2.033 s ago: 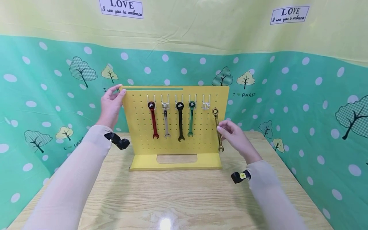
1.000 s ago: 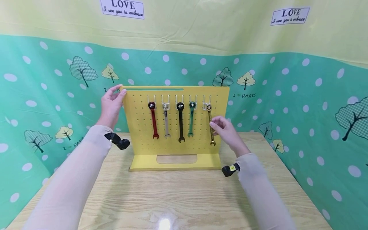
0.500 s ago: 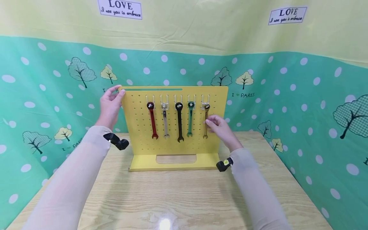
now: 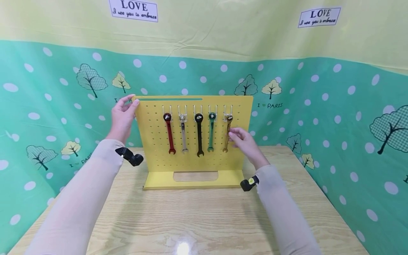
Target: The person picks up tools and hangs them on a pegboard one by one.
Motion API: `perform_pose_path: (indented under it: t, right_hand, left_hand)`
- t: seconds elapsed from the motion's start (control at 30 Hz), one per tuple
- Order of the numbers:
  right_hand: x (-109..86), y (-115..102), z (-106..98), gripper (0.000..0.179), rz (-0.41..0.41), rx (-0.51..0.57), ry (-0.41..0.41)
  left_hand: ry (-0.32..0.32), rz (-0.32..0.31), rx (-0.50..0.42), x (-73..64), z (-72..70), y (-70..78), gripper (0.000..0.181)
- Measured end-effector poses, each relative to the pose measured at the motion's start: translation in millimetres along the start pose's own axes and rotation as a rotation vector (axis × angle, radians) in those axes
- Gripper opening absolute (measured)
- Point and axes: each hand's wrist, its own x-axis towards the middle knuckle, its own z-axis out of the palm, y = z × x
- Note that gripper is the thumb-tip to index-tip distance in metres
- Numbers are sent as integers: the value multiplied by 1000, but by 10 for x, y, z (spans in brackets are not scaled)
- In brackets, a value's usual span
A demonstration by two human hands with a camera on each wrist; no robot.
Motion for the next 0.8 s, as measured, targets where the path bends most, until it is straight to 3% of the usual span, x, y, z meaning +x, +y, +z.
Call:
perform_pose_path:
  t: [0.43, 0.8]
  right_hand:
    - [-110, 39, -33, 59, 24, -52, 29]
    - [-218, 80, -108, 56, 10, -81, 3]
  left_hand:
    - [6, 7, 33, 18, 23, 7, 36]
    - [0, 39, 69, 2, -3, 33, 35]
